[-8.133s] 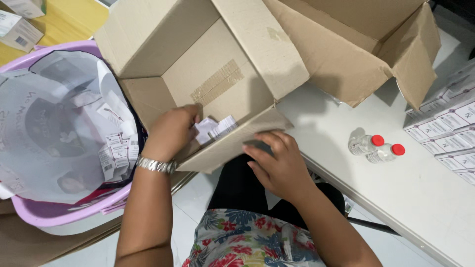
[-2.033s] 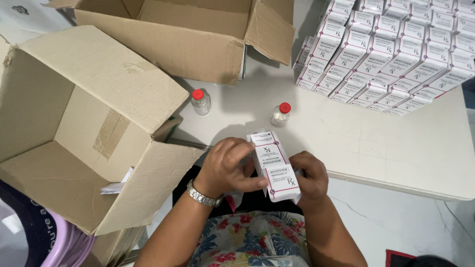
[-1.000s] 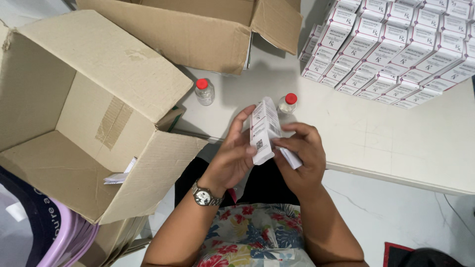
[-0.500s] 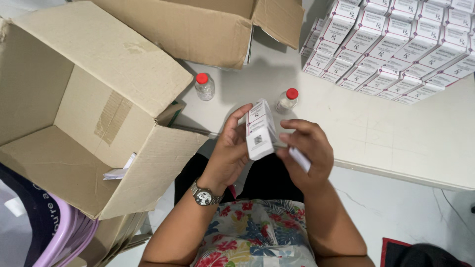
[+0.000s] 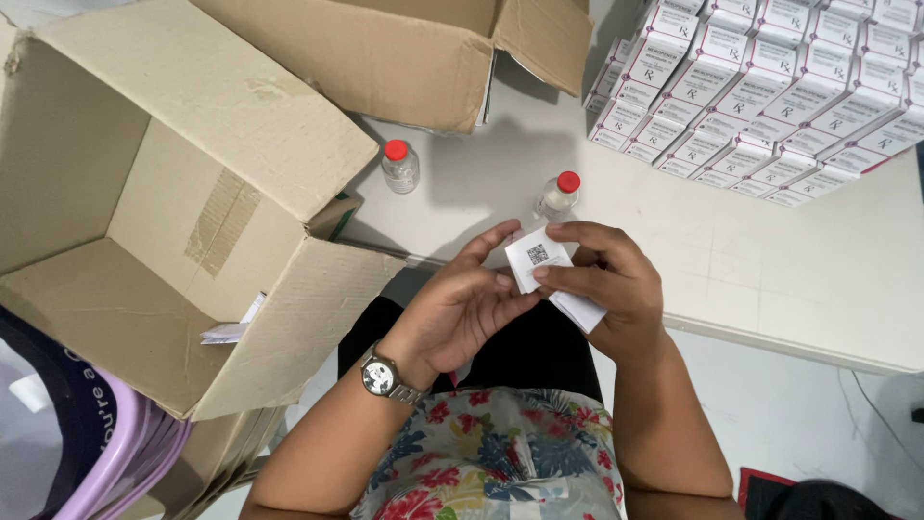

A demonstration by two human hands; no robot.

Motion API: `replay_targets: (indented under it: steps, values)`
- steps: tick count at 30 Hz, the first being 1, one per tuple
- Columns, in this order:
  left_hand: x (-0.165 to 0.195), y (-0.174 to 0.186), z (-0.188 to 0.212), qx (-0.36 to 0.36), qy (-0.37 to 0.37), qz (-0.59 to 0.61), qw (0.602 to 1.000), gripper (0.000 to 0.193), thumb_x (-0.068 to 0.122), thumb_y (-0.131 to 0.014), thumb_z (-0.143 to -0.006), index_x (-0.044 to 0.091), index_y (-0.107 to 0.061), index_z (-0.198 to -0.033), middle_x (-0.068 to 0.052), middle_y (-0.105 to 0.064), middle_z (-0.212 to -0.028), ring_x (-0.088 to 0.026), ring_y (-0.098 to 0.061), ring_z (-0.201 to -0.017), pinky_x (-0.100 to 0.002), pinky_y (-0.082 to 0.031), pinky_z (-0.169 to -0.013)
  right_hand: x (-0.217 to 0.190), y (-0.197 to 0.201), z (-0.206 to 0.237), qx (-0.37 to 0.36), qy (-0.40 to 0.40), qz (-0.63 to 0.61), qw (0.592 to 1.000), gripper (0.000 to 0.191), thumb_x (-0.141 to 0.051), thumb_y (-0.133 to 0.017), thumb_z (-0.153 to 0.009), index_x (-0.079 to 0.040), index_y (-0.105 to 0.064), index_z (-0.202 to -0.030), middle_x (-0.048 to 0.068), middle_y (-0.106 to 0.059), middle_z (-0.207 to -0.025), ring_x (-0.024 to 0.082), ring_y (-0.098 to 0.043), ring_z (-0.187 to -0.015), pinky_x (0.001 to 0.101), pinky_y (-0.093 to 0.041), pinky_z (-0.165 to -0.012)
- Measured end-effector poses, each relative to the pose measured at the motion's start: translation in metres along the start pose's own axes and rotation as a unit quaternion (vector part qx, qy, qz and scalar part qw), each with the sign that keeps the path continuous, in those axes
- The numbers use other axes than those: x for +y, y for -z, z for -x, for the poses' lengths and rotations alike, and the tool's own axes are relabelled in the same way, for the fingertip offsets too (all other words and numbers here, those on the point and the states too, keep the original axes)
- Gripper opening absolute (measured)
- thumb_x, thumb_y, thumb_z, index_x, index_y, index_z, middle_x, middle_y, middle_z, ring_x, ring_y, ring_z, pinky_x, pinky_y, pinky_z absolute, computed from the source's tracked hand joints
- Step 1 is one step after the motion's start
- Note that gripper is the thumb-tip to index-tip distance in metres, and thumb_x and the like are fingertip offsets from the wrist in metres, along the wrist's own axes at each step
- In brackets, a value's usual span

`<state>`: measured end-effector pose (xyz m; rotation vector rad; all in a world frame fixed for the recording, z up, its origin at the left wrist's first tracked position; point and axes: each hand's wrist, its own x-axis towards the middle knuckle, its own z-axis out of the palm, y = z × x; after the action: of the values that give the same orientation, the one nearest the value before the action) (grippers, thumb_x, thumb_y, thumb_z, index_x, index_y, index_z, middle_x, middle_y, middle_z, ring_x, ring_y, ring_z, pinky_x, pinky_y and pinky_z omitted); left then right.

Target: The person repeatedly opens small white boxes, inserts a small bottle with a red cap and a folded paper insert, closes the boxes, and stacks them on the table. The person also places bottles into a larger cardboard box and discards loose papers into a pink basket.

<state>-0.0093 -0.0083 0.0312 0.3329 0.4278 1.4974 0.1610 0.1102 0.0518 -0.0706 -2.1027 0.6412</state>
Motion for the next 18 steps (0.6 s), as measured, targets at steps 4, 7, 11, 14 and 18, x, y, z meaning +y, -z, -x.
replay_targets:
  steps: [4, 7, 11, 14, 18]
  values:
    - [-0.0023, -0.0003, 0.0004, -0.003, 0.012, 0.059, 0.998, 0.072, 0.006, -0.051, -0.096, -0.001, -0.016, -0.159, -0.026, -0.055, -0.133, -0.027, -0.069, -0.113, -0.036, -0.059, -0.099, 0.0019, 0.0038, 0.0051, -0.013, -0.014, -0.02, 1.0, 0.027, -0.003, -0.085, -0.08, -0.008, -0.078, -0.105, 0.011, -0.064, -0.131, 0.007, -0.052, -0.07, 0.0232, -0.044, -0.064]
    - [-0.0025, 0.0001, 0.0002, 0.007, 0.007, 0.008, 1.0, 0.067, 0.01, -0.049, -0.103, 0.0, -0.016, -0.16, -0.024, -0.054, -0.134, -0.025, -0.067, -0.114, -0.034, -0.058, -0.099, 0.002, 0.007, 0.0069, -0.023, -0.019, -0.022, 0.999, 0.029, -0.002, -0.085, -0.079, -0.009, -0.078, -0.106, 0.011, -0.064, -0.131, 0.006, -0.053, -0.071, 0.0233, -0.045, -0.065]
    - [-0.0037, 0.0008, -0.0007, 0.002, -0.001, -0.039, 0.999, 0.069, 0.009, -0.05, -0.101, 0.002, -0.016, -0.161, -0.023, -0.054, -0.135, -0.024, -0.064, -0.115, -0.033, -0.058, -0.1, -0.0013, 0.0091, 0.0069, -0.023, -0.025, 0.001, 0.999, 0.029, -0.002, -0.085, -0.078, -0.01, -0.079, -0.105, 0.011, -0.065, -0.129, 0.007, -0.051, -0.07, 0.0234, -0.044, -0.064]
    - [-0.0059, 0.0011, -0.0017, 0.015, 0.0, -0.014, 1.0, 0.069, 0.016, -0.052, -0.101, 0.0, -0.018, -0.16, -0.022, -0.053, -0.135, -0.024, -0.065, -0.115, -0.033, -0.059, -0.098, -0.0052, 0.0077, 0.0064, -0.014, -0.007, 0.05, 0.999, 0.03, -0.003, -0.086, -0.077, -0.011, -0.079, -0.105, 0.012, -0.063, -0.12, 0.008, -0.051, -0.071, 0.024, -0.043, -0.064]
    - [-0.0085, 0.001, -0.002, 0.025, 0.004, -0.004, 1.0, 0.069, 0.02, -0.055, -0.103, 0.0, -0.021, -0.159, -0.021, -0.051, -0.136, -0.023, -0.064, -0.116, -0.032, -0.059, -0.097, -0.0077, 0.0055, 0.0083, 0.014, -0.01, 0.062, 0.998, 0.031, -0.005, -0.087, -0.079, -0.012, -0.078, -0.108, 0.007, -0.056, -0.104, 0.012, -0.053, -0.078, 0.0251, -0.043, -0.065]
